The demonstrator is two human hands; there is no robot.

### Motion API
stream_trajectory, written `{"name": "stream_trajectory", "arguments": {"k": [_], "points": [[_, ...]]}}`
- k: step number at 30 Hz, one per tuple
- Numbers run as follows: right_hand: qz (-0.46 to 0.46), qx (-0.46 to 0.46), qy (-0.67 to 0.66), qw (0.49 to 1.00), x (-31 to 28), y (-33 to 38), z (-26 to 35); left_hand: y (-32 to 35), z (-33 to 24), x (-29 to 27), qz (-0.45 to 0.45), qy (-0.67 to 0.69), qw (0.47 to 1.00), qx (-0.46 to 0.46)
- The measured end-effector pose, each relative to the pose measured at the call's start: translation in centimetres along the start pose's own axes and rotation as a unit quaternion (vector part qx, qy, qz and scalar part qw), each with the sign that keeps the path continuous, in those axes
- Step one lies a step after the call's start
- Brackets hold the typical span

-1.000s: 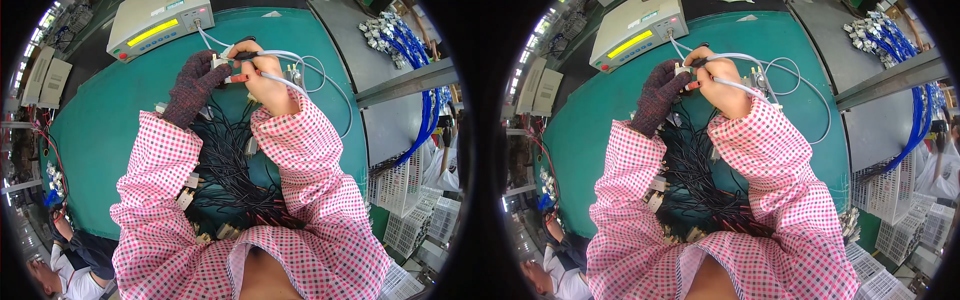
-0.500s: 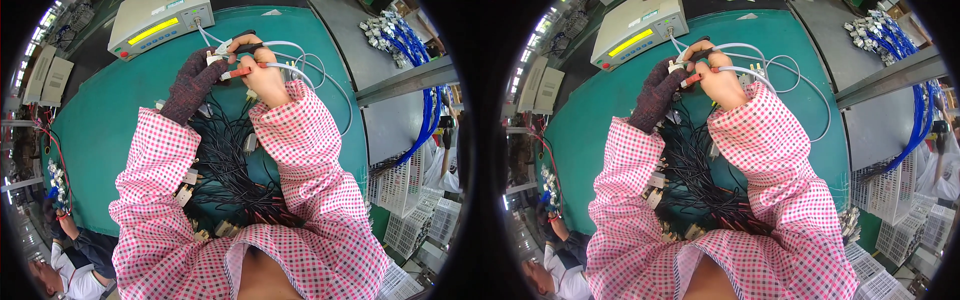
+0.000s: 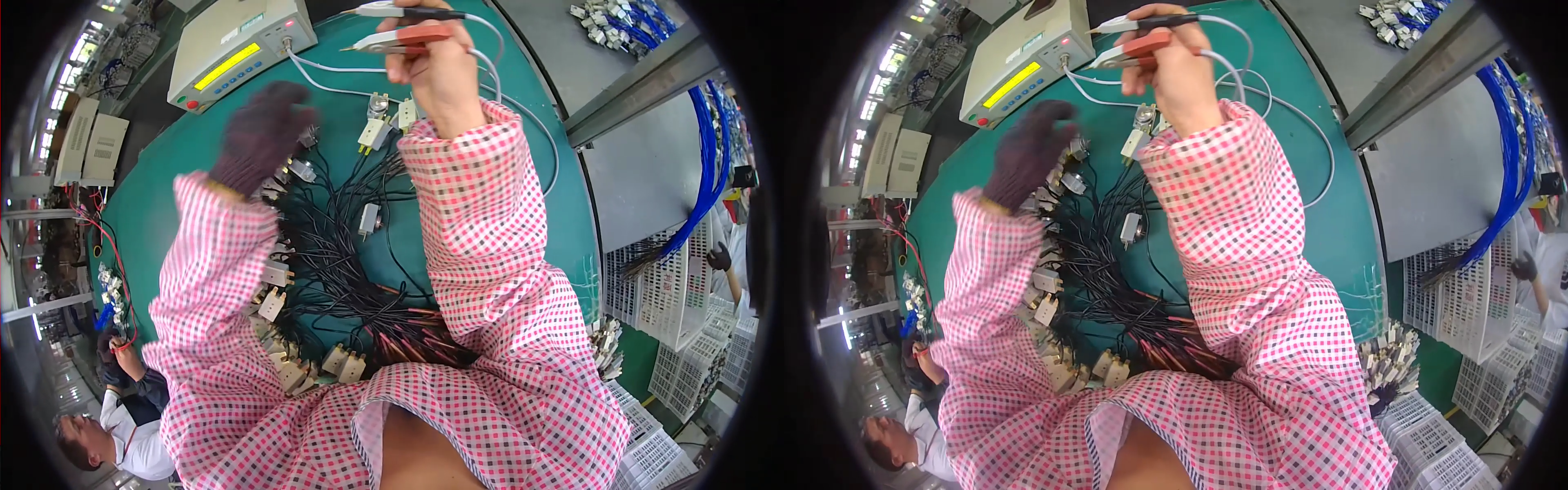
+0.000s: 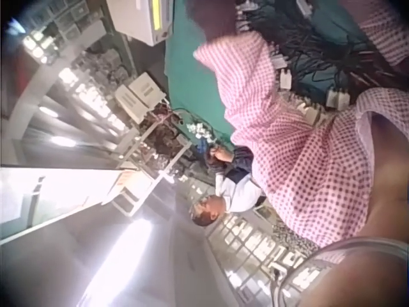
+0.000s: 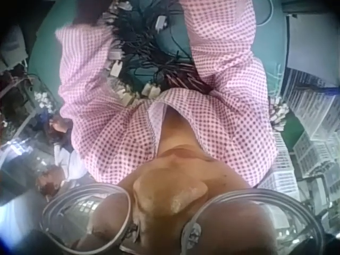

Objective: Testing individual electronic components with electrical probes on a workbench.

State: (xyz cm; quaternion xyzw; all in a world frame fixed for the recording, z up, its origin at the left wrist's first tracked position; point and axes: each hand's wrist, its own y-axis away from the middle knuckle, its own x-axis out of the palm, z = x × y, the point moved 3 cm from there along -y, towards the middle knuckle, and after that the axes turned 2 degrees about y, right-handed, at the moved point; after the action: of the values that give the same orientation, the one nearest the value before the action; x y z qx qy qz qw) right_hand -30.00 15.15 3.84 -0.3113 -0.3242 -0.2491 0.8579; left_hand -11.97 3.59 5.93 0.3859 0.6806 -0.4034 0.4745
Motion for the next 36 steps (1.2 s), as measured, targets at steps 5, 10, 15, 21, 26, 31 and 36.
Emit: {"name": "stream_trajectory", "arguments": {"k": [5, 10, 15, 21, 26, 31, 36], "points": [[-0.018, 0.02, 0.096, 0.995, 1.6, 0.6, -0.7, -1.8, -5.7, 3.6, 0.261, 0.125, 0.953, -0.092], [-0.023, 0.04, 0.131, 0.99, 0.9, 0.9, -1.5, -0.1, -0.7, 1.9, 0.246, 0.416, 0.821, -0.304], [0.01, 0.132, 0.197, 0.971, 1.3, 1.4, -4.3, 2.3, 1.7, 1.5, 0.148, 0.523, 0.796, -0.266], [0.09, 0.208, 0.229, 0.947, 3.9, 2.6, -4.9, 3.7, 3.6, 1.6, 0.11, 0.708, 0.672, -0.187], [0.128, 0.221, 0.227, 0.94, 5.5, 3.5, -5.7, 3.9, 4.6, 1.9, 0.121, 0.722, 0.658, -0.177], [0.12, 0.237, 0.255, 0.93, 5.7, 3.8, -6.5, 4.2, 4.6, 1.7, 0.113, 0.715, 0.667, -0.177], [0.113, 0.227, 0.271, 0.929, 6.2, 3.9, -6.2, 4.0, 4.7, 2.1, 0.112, 0.714, 0.673, -0.155]]}}
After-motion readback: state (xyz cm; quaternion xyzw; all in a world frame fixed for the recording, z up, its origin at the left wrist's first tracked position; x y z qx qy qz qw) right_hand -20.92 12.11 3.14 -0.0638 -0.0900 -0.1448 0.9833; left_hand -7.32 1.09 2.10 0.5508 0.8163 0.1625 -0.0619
